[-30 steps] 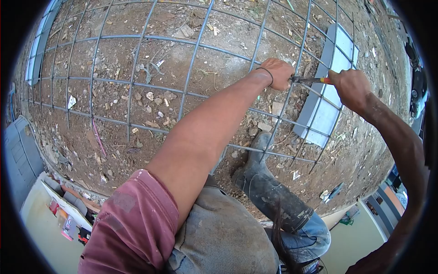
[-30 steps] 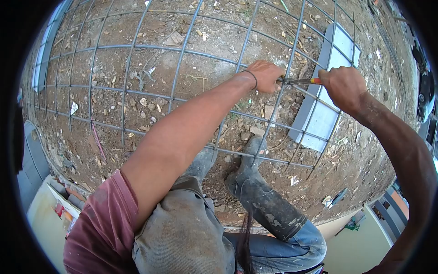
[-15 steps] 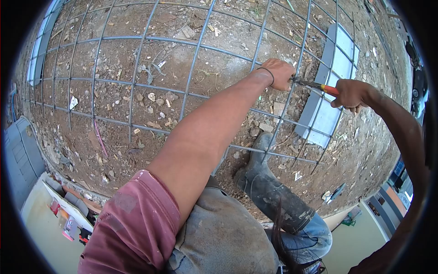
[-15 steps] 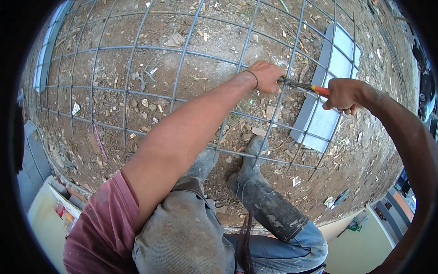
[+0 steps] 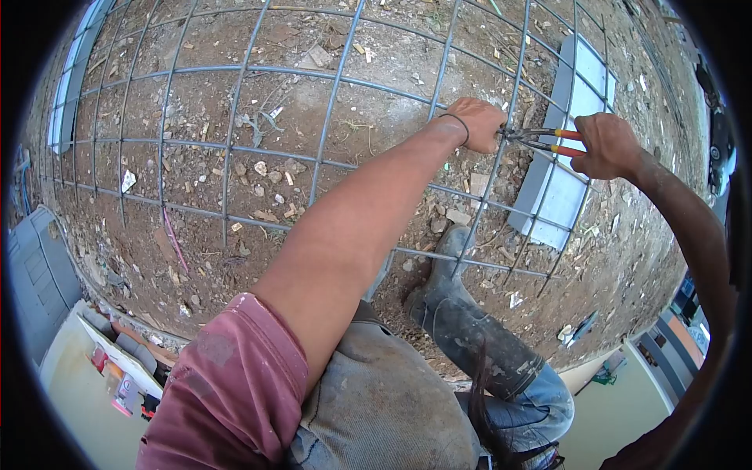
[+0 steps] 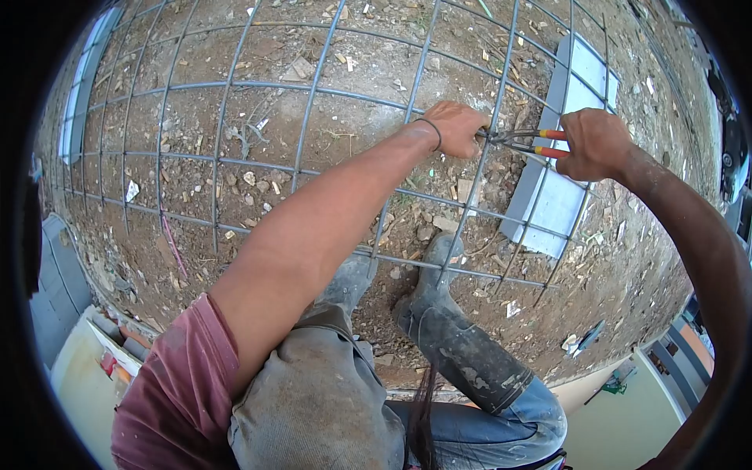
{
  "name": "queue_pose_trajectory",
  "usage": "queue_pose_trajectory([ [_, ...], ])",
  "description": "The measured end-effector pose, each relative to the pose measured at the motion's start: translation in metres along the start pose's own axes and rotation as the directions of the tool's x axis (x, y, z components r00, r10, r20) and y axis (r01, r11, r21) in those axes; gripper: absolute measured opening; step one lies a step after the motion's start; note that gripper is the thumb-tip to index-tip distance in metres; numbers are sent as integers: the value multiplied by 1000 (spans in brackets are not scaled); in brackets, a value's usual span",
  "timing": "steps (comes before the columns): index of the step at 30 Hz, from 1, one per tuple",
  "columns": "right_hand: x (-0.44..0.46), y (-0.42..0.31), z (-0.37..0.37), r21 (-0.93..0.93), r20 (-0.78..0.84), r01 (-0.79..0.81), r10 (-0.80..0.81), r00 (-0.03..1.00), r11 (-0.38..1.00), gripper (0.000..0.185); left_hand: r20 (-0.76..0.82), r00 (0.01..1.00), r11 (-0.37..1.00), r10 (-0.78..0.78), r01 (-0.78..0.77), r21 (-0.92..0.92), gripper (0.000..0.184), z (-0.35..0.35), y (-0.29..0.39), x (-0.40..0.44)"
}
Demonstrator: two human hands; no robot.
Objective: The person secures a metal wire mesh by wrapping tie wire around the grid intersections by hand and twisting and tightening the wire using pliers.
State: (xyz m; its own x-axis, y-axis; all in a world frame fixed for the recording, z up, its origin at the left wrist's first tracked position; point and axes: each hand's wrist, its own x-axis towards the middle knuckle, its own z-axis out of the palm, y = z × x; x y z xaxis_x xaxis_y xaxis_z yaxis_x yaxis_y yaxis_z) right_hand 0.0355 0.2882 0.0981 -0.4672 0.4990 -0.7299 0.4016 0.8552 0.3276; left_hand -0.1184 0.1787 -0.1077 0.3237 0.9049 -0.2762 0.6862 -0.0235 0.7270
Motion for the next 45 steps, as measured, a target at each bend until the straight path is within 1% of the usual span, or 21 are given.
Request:
queue_pose_trajectory([
  [2, 15, 6, -11, 76, 155, 63, -75, 985, 995, 43, -8, 1000, 1000, 2, -2, 1, 39, 2, -2, -2],
  [4, 25, 8, -22, 475, 679, -450, 10, 734, 757, 35, -20, 1000, 1000, 8, -8, 2, 42, 3, -4, 1],
  [10, 27, 12, -10, 515, 707, -474, -41, 706, 714, 30, 7, 1000, 1000, 4, -4, -7, 39, 1, -3, 0],
  [12, 18, 1, -14, 370, 516, -284, 58, 854, 885, 32, -29, 999, 999, 41, -40, 32, 40, 5, -6, 3],
  [13, 12, 8, 18, -61, 49, 101, -98, 994, 993, 31, -28, 999, 999, 41, -40, 31, 40, 5, -7, 3],
  [14, 7, -3, 14, -163, -83, 36, -50, 995, 986, 18, -1, 1000, 1000, 20, -20, 19, 40, 1, -5, 1],
  [16, 11, -4, 17, -509, -309, 92, -282, 909, 856, 16, 20, 1000, 1000, 6, -6, 0, 40, -3, 3, -1],
  [21, 24, 1, 14, -424, -285, 99, -236, 929, 900, 18, -19, 999, 999, 32, -32, 27, 41, 4, -6, 1],
  [23, 22, 6, 10, -275, -79, 63, -88, 993, 960, 16, -6, 1000, 1000, 25, -25, 6, 41, 1, -5, 1],
  [27, 16, 11, 7, -56, 307, 123, -100, 946, 991, 18, 19, 1000, 1000, 16, -15, -7, 40, -2, -3, 0],
  [28, 13, 7, 7, -57, 303, 120, -97, 948, 991, 18, 17, 1000, 1000, 17, -17, -2, 40, -3, -4, 0],
  [30, -7, -7, 14, -117, 97, 44, -33, 995, 992, 17, -4, 998, 998, 67, -67, 1, 46, 1, -6, -1],
  [31, -13, -9, 21, -331, -144, 89, -144, 979, 940, 16, -4, 997, 997, 71, -71, -1, 46, 0, -5, 0],
  [32, -18, -8, 29, -332, -142, 88, -142, 980, 939, 16, 31, 999, 999, 35, -35, -7, 47, -3, -3, 0],
  [34, -25, -3, 45, -321, -433, -11, -137, 891, 947, 15, 61, 998, 1000, -2, 2, -6, 48, -6, -8, 1],
  [35, -30, -6, 54, -251, -459, -72, -53, 887, 965, 15, -76, 996, 982, 47, -60, -178, 47, 1, -17, 4],
  [37, -42, -26, 67, 28, -500, -133, 129, 856, 991, 12, -218, 974, 937, 65, -135, -322, 47, 1, -25, 0],
  [39, -62, -63, 69, 258, -453, -176, 280, 847, 950, 11, -472, 814, 520, -339, -255, -815, 44, 6, -12, -25],
  [41, -75, -100, 76, 393, -440, -176, 353, 826, 903, 12, -208, 879, 129, -429, -168, -977, 34, -7, 19, -82],
  [43, -81, -136, 84, 425, -449, -178, 377, 810, 887, 14, 24, 937, -9, -350, 23, -1000, 31, -7, 44, -127],
  [45, -83, -172, 92, 502, -448, -149, 404, 798, 852, 14, 38, 917, 72, -397, 72, -995, 31, 7, 61, -155],
])
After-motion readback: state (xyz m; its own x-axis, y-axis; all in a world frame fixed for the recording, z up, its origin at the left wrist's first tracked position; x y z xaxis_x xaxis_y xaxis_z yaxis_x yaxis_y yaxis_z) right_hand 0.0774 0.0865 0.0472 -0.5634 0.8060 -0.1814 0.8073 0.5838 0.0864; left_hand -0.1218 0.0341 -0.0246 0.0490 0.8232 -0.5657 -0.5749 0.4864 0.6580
